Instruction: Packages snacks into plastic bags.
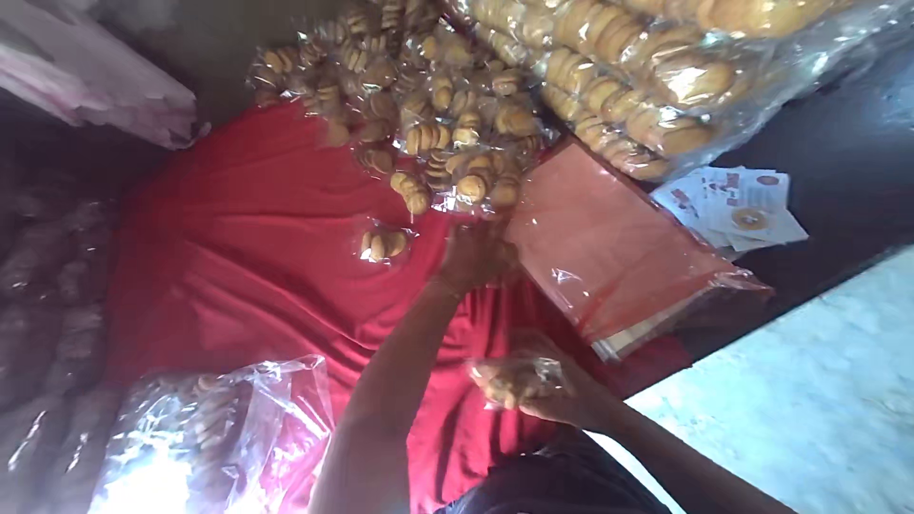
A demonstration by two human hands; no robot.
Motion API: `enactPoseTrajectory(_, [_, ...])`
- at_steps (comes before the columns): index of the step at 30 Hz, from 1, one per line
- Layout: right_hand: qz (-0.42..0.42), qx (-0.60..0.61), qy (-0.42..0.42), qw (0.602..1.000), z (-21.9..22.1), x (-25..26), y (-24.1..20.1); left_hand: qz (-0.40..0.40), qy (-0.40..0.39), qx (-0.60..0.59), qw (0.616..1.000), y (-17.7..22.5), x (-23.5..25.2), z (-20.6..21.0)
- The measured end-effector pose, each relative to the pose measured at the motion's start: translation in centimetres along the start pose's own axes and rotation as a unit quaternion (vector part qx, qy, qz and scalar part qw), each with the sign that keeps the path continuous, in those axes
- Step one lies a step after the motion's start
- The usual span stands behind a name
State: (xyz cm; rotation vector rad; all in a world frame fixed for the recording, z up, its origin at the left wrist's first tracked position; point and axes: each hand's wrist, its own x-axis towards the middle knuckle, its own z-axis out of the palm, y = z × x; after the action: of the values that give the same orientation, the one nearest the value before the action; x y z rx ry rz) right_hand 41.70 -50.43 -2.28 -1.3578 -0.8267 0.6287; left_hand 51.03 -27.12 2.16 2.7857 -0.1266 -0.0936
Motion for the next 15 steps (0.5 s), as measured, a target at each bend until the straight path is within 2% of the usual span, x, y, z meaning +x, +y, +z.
enactPoseTrajectory(2, [0.086, 0.1, 0.07, 0.989, 0.1, -0.1, -1.3, -0.023, -0.048, -0.03, 0.998, 0.4, 0.9, 1.2])
enactPoseTrajectory(4, [0.164, 0.134, 0.155, 0.965, -0.2, -0.1, -1.7, -0.108, -0.037, -0.198, 0.973, 1.6, -0.5, 0.5])
enactPoseTrajectory(5, [0.169, 0.144, 0.176, 0.959, -0.5, 0.2, -1.6, -0.148, -0.005, -0.309, 0.94, 2.3, -1.7, 0.2])
enactPoseTrajectory(6, [0.165, 0.151, 0.185, 0.957, -0.6, 0.7, -1.7, -0.182, 0.026, -0.422, 0.888, 3.0, -3.3, 0.1])
enactPoseTrajectory(8, [0.161, 0.142, 0.169, 0.962, -0.8, 2.0, -2.4, -0.228, 0.124, -0.591, 0.764, 3.3, -6.9, 0.7])
enactPoseTrajectory(10, [0.136, 0.116, 0.129, 0.975, -1.3, 3.1, -2.9, -0.32, 0.272, -0.588, 0.691, 0.8, -9.1, 0.5])
enactPoseTrajectory(11, [0.102, 0.115, 0.091, 0.984, -1.7, 3.5, -2.8, -0.373, 0.331, -0.544, 0.675, -1.6, -9.5, -0.2])
enactPoseTrajectory(12, [0.074, 0.111, 0.05, 0.99, -2.0, 3.6, -2.7, -0.421, 0.362, -0.475, 0.682, -4.4, -9.8, -1.0])
enactPoseTrajectory(13, [0.067, 0.093, 0.014, 0.993, -2.2, 3.6, -2.9, -0.458, 0.355, -0.394, 0.713, -7.0, -9.9, -1.7])
enactPoseTrajectory(15, [0.061, 0.028, -0.044, 0.997, -2.3, 3.6, -3.8, -0.496, 0.273, -0.257, 0.783, -10.5, -9.4, -2.9])
